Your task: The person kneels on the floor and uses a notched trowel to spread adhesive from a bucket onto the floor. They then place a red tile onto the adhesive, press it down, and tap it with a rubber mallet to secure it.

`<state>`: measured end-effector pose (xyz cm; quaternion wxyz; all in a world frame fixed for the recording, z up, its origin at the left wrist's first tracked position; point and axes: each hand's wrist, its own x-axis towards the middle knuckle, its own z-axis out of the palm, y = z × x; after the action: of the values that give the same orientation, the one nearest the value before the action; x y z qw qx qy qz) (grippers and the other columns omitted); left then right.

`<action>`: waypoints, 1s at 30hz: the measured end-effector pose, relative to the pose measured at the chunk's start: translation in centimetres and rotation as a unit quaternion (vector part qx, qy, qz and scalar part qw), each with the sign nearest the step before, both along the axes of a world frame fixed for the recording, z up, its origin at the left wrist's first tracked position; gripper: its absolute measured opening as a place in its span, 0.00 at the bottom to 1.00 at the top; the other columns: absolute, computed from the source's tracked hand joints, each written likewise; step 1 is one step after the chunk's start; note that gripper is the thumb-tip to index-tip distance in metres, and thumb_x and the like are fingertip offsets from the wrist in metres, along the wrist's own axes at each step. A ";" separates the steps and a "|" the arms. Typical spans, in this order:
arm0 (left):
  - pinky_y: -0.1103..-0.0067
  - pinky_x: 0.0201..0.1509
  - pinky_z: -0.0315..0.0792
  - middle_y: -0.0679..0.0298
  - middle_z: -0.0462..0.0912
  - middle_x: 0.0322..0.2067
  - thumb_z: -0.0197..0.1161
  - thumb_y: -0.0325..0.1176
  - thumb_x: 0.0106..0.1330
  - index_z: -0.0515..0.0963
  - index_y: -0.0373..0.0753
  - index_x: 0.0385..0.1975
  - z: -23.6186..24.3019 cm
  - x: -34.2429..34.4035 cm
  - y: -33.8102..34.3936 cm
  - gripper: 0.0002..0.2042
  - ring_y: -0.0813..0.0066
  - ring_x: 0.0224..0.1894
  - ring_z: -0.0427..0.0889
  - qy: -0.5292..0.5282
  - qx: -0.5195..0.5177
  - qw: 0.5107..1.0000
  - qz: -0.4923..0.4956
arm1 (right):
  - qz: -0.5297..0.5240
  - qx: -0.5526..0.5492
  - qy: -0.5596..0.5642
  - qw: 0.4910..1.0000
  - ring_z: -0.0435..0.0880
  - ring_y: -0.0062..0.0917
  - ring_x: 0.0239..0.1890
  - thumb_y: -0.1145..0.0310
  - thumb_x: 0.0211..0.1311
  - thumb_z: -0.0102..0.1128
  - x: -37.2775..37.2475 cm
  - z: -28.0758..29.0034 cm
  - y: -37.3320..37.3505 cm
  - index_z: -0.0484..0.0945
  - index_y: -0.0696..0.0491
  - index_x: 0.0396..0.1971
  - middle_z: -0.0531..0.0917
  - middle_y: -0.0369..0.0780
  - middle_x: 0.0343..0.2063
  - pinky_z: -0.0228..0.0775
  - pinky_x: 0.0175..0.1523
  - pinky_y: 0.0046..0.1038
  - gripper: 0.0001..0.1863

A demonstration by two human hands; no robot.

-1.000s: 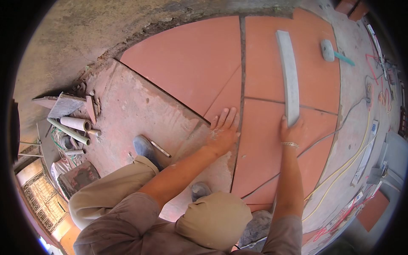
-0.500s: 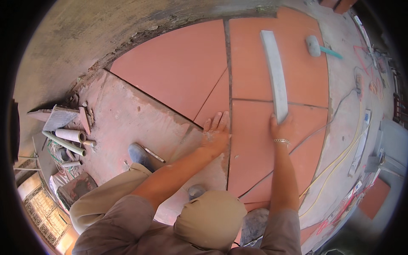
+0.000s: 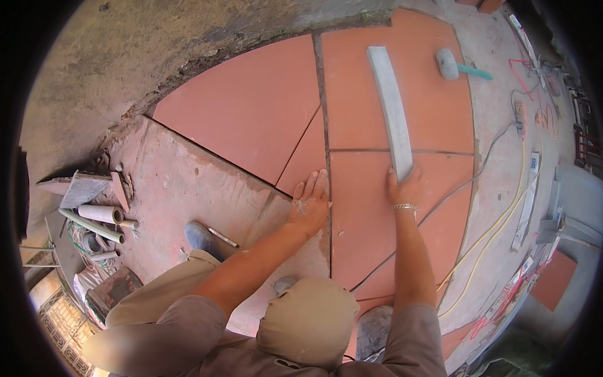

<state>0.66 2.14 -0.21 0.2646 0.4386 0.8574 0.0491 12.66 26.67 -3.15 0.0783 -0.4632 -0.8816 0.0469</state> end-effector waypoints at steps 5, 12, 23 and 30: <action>0.58 0.78 0.50 0.58 0.47 0.78 0.55 0.44 0.74 0.68 0.33 0.68 0.1 -0.1 0.2 0.28 0.61 0.80 0.46 0.010 -0.028 0.999 -0.024 | -0.004 -0.021 -0.012 1.000 0.76 0.56 0.47 0.43 0.55 0.69 0.4 -0.5 0.1 0.73 0.62 0.56 0.78 0.58 0.44 0.69 0.52 0.52 0.40; 0.58 0.78 0.54 0.58 0.45 0.79 0.53 0.43 0.75 0.61 0.34 0.72 0.2 -0.1 -0.2 0.29 0.60 0.80 0.45 -0.032 0.006 0.999 0.009 | 0.003 -0.003 0.012 1.000 0.75 0.56 0.48 0.42 0.56 0.68 0.3 -0.4 0.1 0.72 0.61 0.57 0.78 0.58 0.44 0.69 0.52 0.52 0.41; 0.58 0.78 0.54 0.59 0.45 0.79 0.53 0.44 0.76 0.59 0.35 0.73 -0.2 -0.2 -0.4 0.30 0.61 0.80 0.45 -0.052 0.016 0.998 0.017 | 0.015 0.018 0.014 1.000 0.77 0.54 0.45 0.43 0.57 0.68 0.4 -0.9 0.2 0.72 0.61 0.56 0.78 0.57 0.43 0.70 0.49 0.52 0.39; 0.61 0.79 0.51 0.62 0.44 0.79 0.52 0.46 0.76 0.61 0.36 0.73 -0.3 -0.7 -0.3 0.30 0.63 0.81 0.44 -0.066 -0.018 0.998 0.004 | -0.002 -0.006 0.000 1.000 0.77 0.54 0.47 0.44 0.56 0.68 -0.2 0.2 0.0 0.73 0.59 0.57 0.79 0.56 0.46 0.70 0.51 0.52 0.39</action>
<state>-0.04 1.84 -0.47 0.3282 0.4262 0.8406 0.0634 12.50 26.63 -2.93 0.0753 -0.4652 -0.8805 0.0518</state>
